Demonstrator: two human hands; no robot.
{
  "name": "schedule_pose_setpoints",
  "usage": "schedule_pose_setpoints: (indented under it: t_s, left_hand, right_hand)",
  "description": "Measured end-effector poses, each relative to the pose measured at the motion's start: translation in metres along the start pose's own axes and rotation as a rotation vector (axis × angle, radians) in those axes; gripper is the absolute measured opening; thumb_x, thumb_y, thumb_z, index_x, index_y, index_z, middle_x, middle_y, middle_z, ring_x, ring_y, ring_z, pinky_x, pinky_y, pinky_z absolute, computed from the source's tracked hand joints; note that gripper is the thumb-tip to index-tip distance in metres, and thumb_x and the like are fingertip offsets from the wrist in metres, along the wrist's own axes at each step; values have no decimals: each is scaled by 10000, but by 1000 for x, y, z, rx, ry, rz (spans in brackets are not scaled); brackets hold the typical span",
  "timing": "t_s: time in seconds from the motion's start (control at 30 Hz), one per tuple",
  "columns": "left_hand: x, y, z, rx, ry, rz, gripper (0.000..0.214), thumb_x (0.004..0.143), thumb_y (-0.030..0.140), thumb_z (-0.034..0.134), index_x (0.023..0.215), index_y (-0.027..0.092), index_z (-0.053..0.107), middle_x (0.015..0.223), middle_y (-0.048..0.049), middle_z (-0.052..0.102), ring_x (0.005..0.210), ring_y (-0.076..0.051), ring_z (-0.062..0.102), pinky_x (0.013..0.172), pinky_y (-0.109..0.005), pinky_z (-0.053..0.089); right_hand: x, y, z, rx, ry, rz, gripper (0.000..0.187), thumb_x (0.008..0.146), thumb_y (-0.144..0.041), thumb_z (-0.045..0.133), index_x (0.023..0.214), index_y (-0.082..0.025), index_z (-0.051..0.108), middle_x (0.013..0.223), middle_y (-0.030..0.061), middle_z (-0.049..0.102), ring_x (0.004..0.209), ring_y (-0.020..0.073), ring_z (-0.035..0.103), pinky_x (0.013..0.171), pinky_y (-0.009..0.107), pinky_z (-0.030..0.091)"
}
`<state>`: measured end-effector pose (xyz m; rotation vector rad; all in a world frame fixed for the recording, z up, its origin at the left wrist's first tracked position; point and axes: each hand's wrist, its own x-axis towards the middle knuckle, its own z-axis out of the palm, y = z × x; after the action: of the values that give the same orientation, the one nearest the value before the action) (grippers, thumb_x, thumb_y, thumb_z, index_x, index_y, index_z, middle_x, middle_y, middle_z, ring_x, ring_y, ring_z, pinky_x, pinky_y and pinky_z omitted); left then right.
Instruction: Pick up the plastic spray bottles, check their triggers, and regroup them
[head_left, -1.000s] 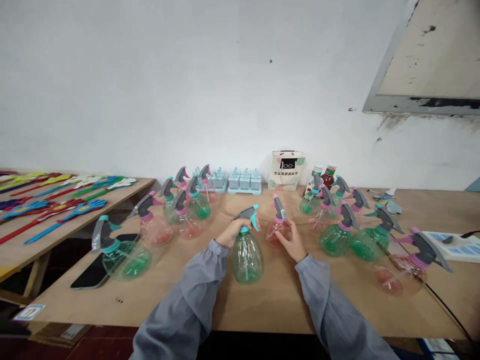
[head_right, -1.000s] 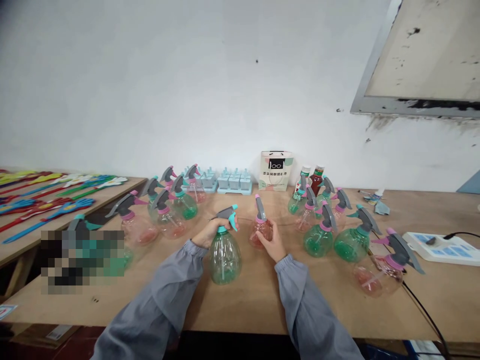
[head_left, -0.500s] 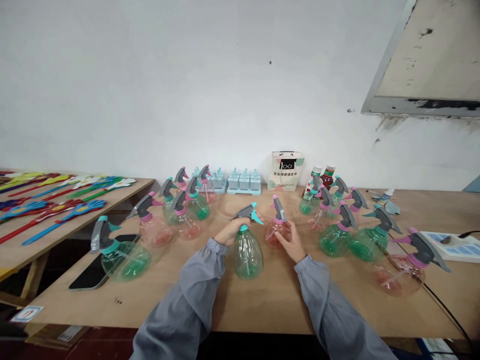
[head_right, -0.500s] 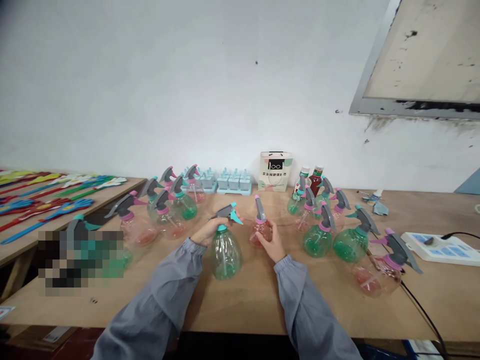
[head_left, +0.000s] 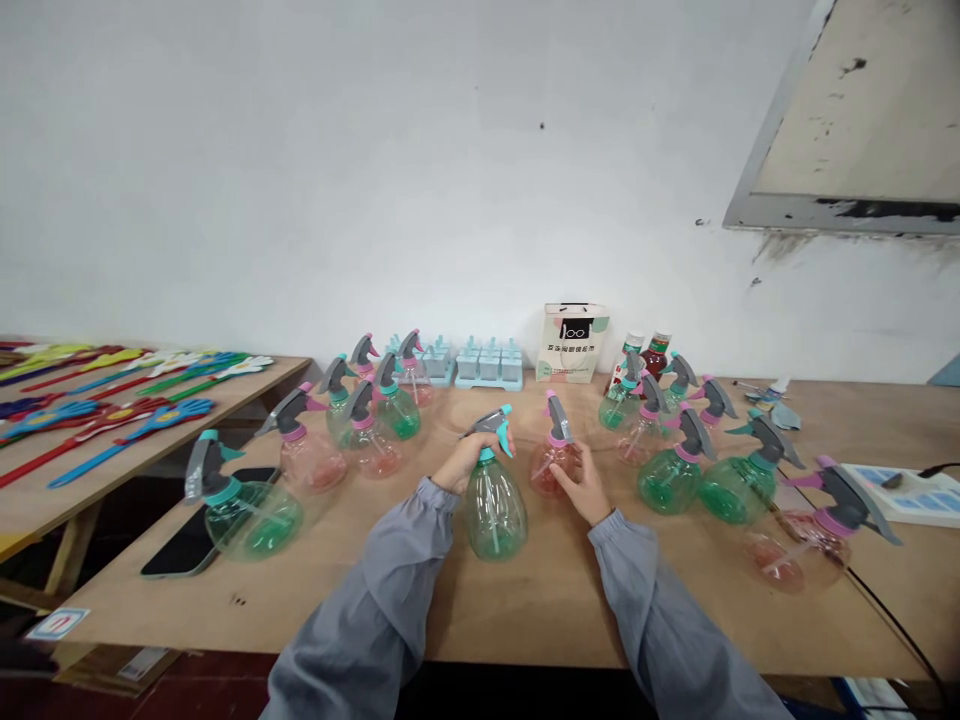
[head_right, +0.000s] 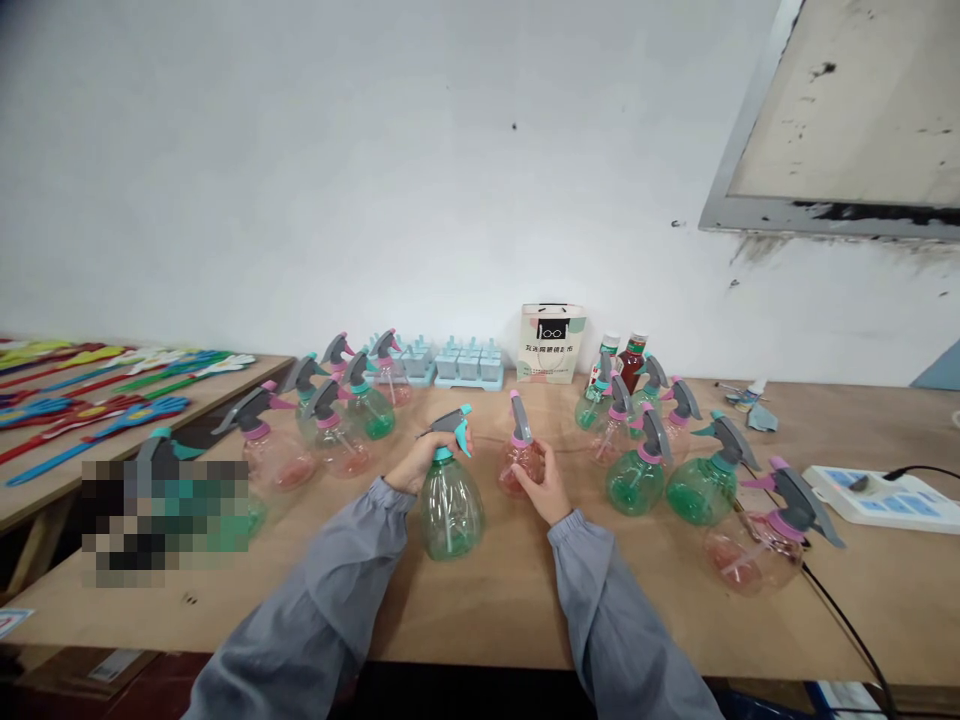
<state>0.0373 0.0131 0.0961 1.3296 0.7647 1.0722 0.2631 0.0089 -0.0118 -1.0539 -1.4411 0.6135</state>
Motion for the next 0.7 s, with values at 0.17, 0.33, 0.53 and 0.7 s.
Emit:
schedule_pose_setpoints:
  t_s: [0.17, 0.33, 0.53, 0.7]
  left_hand:
    - [-16, 10, -5, 115, -72, 46, 129, 629, 241, 628, 696, 201, 732, 851, -49, 761, 904, -237, 689, 955, -376, 516]
    - [-59, 34, -36, 332, -32, 128, 329, 763, 386, 738, 1040, 210, 758, 1088, -82, 766, 1108, -269, 675, 1053, -408, 473]
    - [-107, 41, -101, 526, 720, 234, 393, 705, 498, 763, 932, 177, 743, 916, -45, 755, 1035, -280, 669, 973, -393, 513]
    - [-128, 29, -141, 631, 932, 264, 431, 681, 542, 734, 881, 161, 709, 808, -22, 699, 896, -237, 649, 871, -361, 539]
  right_hand:
    - [0, 2, 0, 16, -5, 7, 655, 760, -610, 728, 1252, -230, 524, 1276, 145, 647, 1158, 303, 653, 1046, 526, 508]
    - [0, 3, 0, 19, -16, -3, 644, 778, -602, 719, 1267, -239, 508, 1305, 140, 632, 1194, 300, 632, 1064, 530, 489]
    - [-1, 4, 1, 22, -21, -1, 647, 780, -586, 727, 1268, -225, 503, 1317, 156, 626, 1173, 297, 644, 1050, 517, 502]
    - [-1, 8, 2, 12, -5, -15, 649, 777, -589, 732, 1272, -229, 519, 1312, 139, 635, 1214, 298, 620, 1092, 535, 465]
